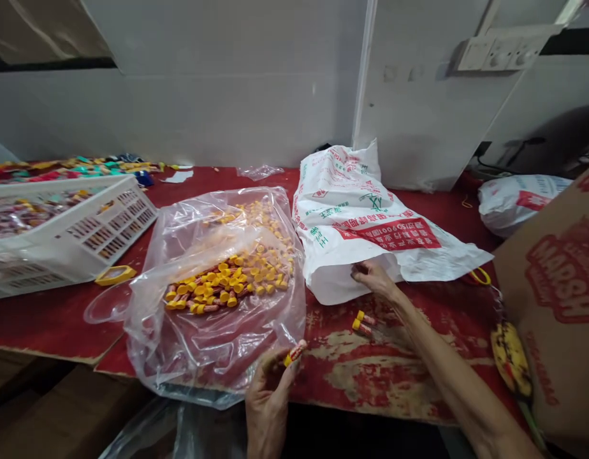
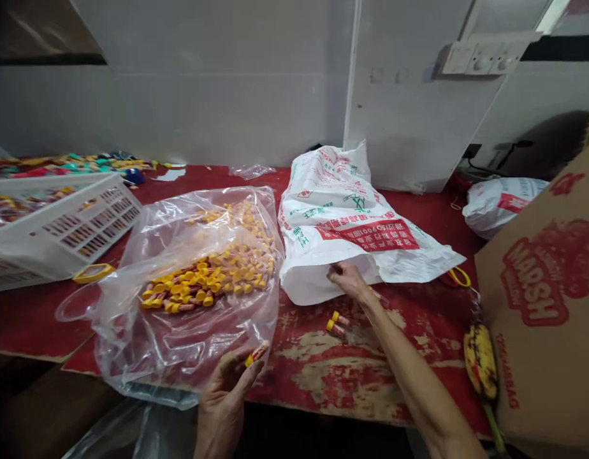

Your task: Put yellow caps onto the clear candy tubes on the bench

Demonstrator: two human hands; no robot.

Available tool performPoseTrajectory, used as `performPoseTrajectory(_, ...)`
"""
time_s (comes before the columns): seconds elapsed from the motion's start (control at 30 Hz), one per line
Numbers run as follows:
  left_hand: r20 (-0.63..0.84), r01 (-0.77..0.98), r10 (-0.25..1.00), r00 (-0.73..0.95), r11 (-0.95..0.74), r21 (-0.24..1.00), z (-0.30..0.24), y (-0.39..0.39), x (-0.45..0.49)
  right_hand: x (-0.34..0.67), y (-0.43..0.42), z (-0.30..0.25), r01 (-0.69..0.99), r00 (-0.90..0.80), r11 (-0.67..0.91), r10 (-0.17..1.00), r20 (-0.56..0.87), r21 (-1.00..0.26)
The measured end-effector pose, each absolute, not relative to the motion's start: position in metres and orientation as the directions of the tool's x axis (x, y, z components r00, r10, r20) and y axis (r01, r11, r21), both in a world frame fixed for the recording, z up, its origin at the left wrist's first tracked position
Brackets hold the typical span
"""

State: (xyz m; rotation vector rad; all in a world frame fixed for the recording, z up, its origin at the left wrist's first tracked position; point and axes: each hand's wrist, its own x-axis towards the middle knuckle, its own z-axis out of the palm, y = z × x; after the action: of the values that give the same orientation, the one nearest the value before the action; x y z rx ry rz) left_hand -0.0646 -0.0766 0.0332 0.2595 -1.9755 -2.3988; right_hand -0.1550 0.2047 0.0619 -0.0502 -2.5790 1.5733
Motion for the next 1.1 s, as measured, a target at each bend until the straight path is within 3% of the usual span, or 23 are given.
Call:
performPoseTrajectory(0.2,-0.09,-0.099,0.048,-0.995,-0.234,0.967,0.043,-0.04,-0.05,-0.055,0.18,0.065,-0.038,-0.992,0.357,-0.128,-0.008,-0.933)
performPoseTrajectory(0.33,-0.068,-0.103,0.175,-0.982,-0.201,0.974,0.043,-0.028,-0.042,-0.02,0.166,0.066,-0.089,-0.987,0.468,-0.161,0.014,-0.879)
performPoseTrajectory(0.47,-0.069,-0.099,0.178,-0.982,-0.167,0.981,0.04,-0.028,-0.038,-0.015,0.162,0.061,-0.136,-0.981,0.417,-0.185,0.063,-0.899)
performPoseTrajectory(0.6,-0.16,-0.191,0.145,-0.976,-0.229,0.954,0.036,-0.028,-0.038,-0.014,0.166,0.053,-0.115,-0.99,0.333,0.035,0.134,-0.936)
performPoseTrajectory(0.73,-0.251,-0.289,0.154,-0.956,-0.322,0.902,0.031,-0.021,-0.036,-0.01,0.164,0.041,-0.157,-0.932,-0.075,0.342,0.123,-0.985)
performPoseTrajectory(0.83,-0.298,-0.339,0.164,-0.94,-0.37,0.865,0.029,-0.014,-0.033,-0.002,0.154,0.027,-0.203,-0.883,-0.209,0.461,0.087,-0.956)
performPoseTrajectory(0.97,-0.312,-0.359,0.181,-0.933,-0.379,0.853,0.027,-0.007,-0.028,0.01,0.137,0.014,-0.169,-0.887,-0.122,0.452,0.096,-0.978)
performPoseTrajectory(1.1,-0.267,-0.32,0.222,-0.938,-0.259,0.911,0.029,-0.009,-0.022,0.015,0.13,0.014,-0.113,-0.917,0.124,0.368,0.151,-0.986)
